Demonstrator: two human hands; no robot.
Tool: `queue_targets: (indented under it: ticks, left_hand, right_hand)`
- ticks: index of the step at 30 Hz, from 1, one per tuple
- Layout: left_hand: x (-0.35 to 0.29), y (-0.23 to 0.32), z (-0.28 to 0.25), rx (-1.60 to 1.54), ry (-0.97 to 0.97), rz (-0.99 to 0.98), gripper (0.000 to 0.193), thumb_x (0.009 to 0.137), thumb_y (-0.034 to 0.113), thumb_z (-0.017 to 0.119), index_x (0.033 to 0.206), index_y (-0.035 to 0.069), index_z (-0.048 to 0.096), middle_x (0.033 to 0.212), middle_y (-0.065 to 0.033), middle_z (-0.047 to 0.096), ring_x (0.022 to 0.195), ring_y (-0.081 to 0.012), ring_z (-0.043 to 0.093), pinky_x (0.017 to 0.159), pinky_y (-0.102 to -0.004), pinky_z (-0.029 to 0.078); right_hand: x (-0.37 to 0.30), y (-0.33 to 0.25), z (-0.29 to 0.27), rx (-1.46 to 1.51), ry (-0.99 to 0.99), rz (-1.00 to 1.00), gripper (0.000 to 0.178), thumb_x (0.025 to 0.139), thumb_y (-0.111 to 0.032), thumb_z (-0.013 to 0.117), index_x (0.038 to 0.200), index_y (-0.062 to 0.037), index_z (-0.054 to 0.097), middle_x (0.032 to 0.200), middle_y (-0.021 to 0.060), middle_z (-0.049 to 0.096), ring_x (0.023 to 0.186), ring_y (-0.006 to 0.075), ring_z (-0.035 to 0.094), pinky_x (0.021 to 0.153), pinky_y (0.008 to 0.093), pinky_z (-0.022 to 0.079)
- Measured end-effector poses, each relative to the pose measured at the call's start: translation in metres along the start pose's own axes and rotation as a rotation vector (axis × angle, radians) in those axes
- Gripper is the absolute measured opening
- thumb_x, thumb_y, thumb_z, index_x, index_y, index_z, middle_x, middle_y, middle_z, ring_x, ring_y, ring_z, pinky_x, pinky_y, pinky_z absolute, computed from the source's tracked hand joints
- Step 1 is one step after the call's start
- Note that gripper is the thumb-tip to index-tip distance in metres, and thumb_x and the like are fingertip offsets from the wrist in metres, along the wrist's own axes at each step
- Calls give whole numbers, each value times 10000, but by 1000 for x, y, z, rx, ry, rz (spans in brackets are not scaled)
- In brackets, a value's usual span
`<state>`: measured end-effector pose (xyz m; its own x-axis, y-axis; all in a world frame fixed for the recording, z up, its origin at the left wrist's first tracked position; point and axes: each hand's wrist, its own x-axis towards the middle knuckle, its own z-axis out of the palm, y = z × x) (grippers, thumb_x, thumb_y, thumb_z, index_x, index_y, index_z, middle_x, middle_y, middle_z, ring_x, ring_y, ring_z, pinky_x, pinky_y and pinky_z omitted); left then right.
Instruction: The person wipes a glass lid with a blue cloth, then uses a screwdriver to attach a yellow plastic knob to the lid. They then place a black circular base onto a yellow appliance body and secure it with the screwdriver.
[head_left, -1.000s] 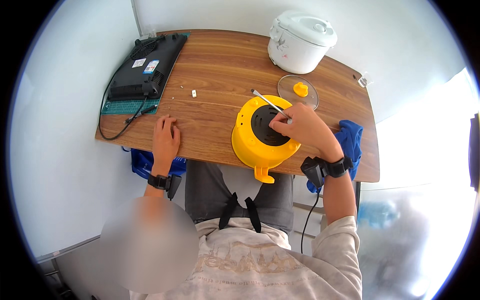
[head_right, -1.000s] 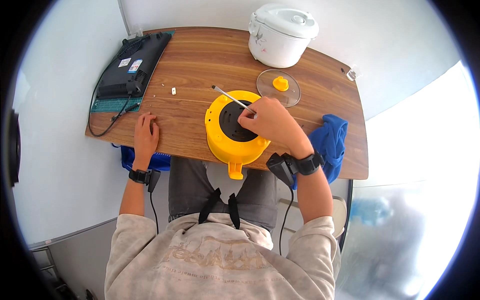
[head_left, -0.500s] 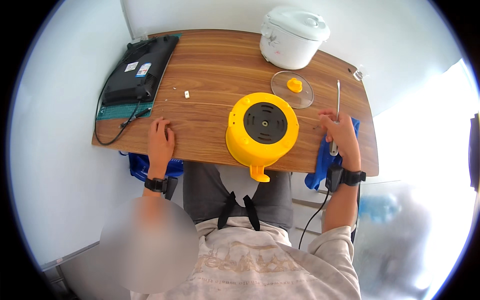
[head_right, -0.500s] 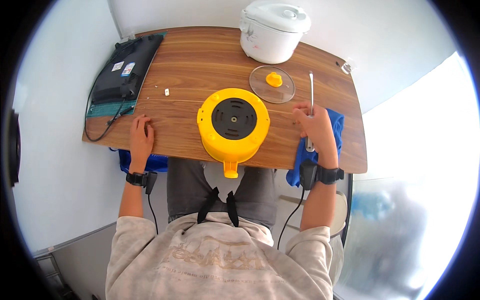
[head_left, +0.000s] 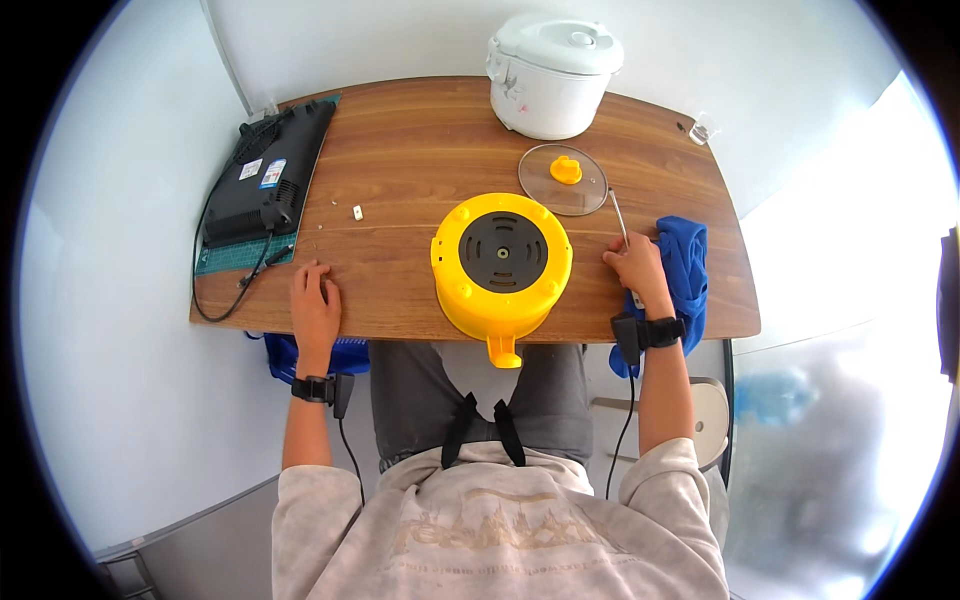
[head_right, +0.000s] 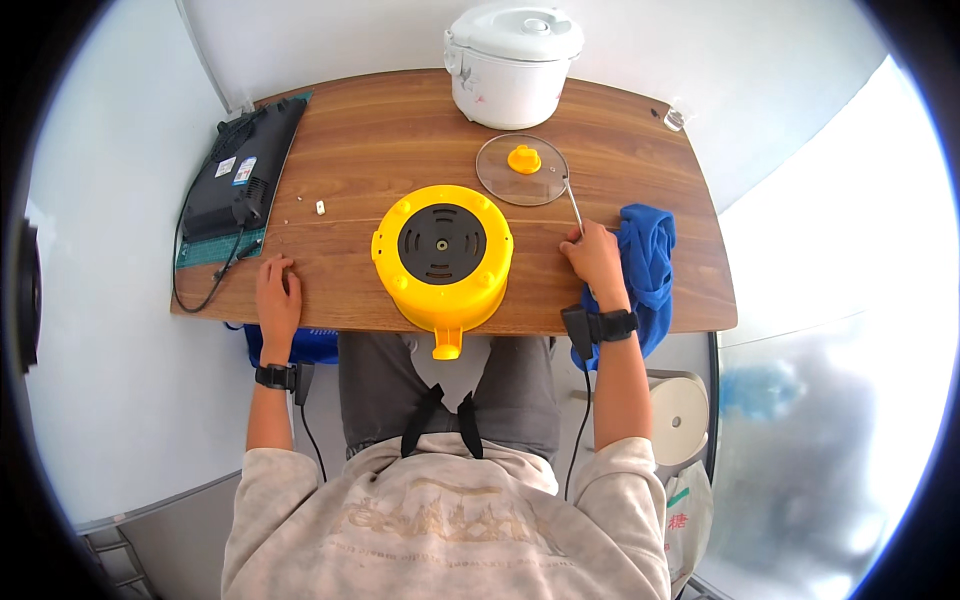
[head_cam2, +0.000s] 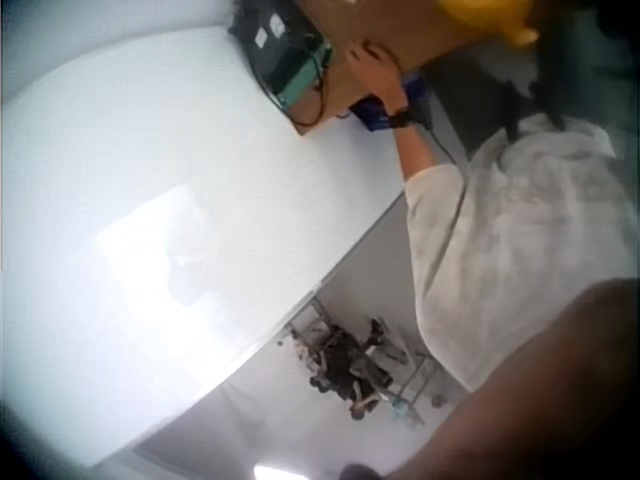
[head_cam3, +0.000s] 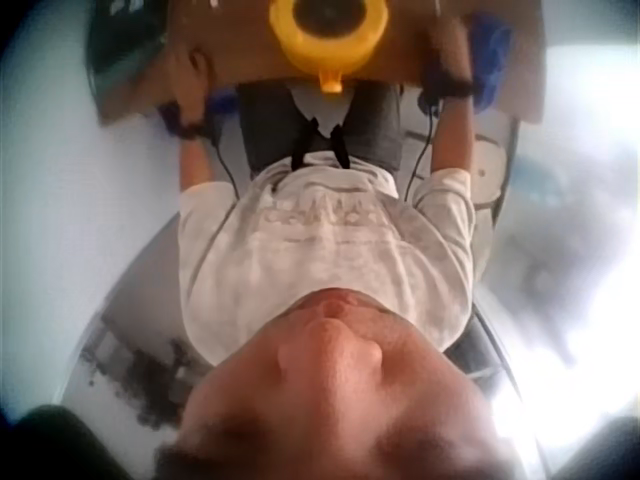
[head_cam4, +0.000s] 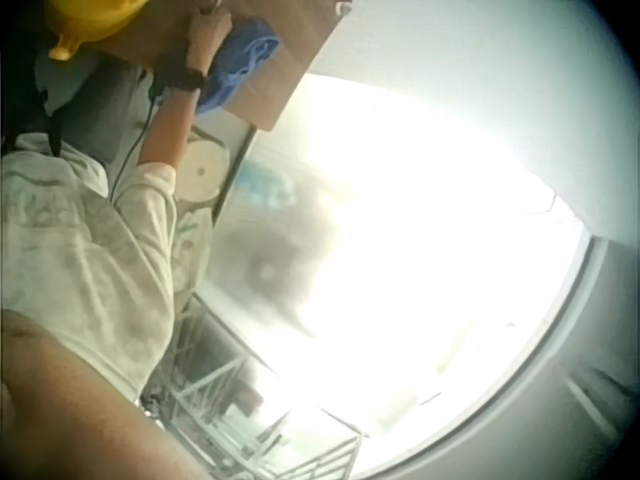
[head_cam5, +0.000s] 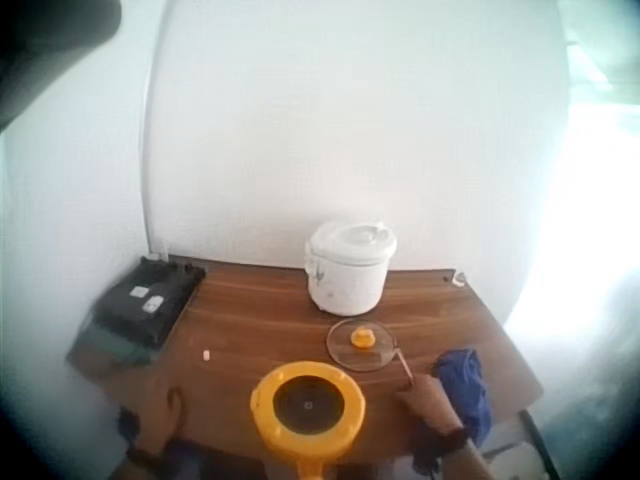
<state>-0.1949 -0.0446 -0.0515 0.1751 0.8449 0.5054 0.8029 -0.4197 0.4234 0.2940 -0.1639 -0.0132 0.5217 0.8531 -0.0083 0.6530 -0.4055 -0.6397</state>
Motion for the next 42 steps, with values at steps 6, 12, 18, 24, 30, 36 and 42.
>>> queue_targets:
  ticks: [6, 12, 18, 24, 30, 36, 42]
  left_hand:
    - [0, -4, 0, -14, -2, 16, 199, 922, 19, 567, 1119, 18, 593, 1239, -206, 582, 1174, -412, 545, 999, -458, 453]
    - [1, -8, -1, -47, -15, 61, 190, 917, 9, 571, 1104, 21, 603, 1220, -189, 589, 1188, -395, 545, 987, -437, 462]
    - [-4, 83, -50, -294, -211, 72, 163, 914, 1, 588, 1070, 24, 630, 1124, -151, 655, 1066, -349, 628, 913, -376, 504]
    - [-13, 207, -94, -656, -549, 326, 211, 855, 25, 725, 1055, 43, 659, 1035, -104, 681, 937, -283, 680, 814, -325, 550]
    - [-22, 212, -84, -698, -671, 347, 210, 843, 1, 766, 1020, 30, 658, 1009, -82, 710, 902, -218, 710, 819, -292, 567]
    - [-25, 209, -82, -783, -749, 188, 201, 861, 9, 748, 1040, 33, 660, 989, -77, 718, 860, -195, 729, 784, -283, 578]
    - [-21, 217, -85, -785, -724, 129, 209, 837, -19, 745, 1020, 8, 647, 965, -74, 713, 838, -152, 717, 784, -271, 577]
  right_hand:
    - [3, -1, 3, -44, 41, 18, 157, 733, -146, 731, 723, 5, 686, 793, 225, 704, 806, 395, 694, 744, 434, 556]
    - [-19, -24, -15, 81, 11, 26, 172, 746, -152, 721, 747, 6, 654, 704, 171, 676, 695, 285, 679, 667, 365, 532]
    - [-95, -82, -49, 479, -288, -282, 104, 811, -66, 692, 840, -16, 605, 731, 12, 603, 666, 89, 561, 615, 259, 478]
    - [-137, -116, -32, 572, -599, -369, 141, 802, -54, 706, 877, -25, 591, 737, 18, 582, 706, 106, 528, 666, 268, 464]
    - [-149, -133, -18, 703, -642, -487, 150, 819, -24, 690, 890, -26, 559, 762, 35, 565, 702, 126, 513, 639, 292, 448]
    - [-153, -131, -12, 815, -702, -419, 163, 868, -63, 716, 898, -32, 558, 775, 32, 599, 710, 120, 543, 628, 286, 446]
    - [-154, -133, -15, 765, -638, -417, 173, 911, -129, 723, 935, -34, 581, 788, 34, 616, 742, 137, 572, 686, 310, 467]
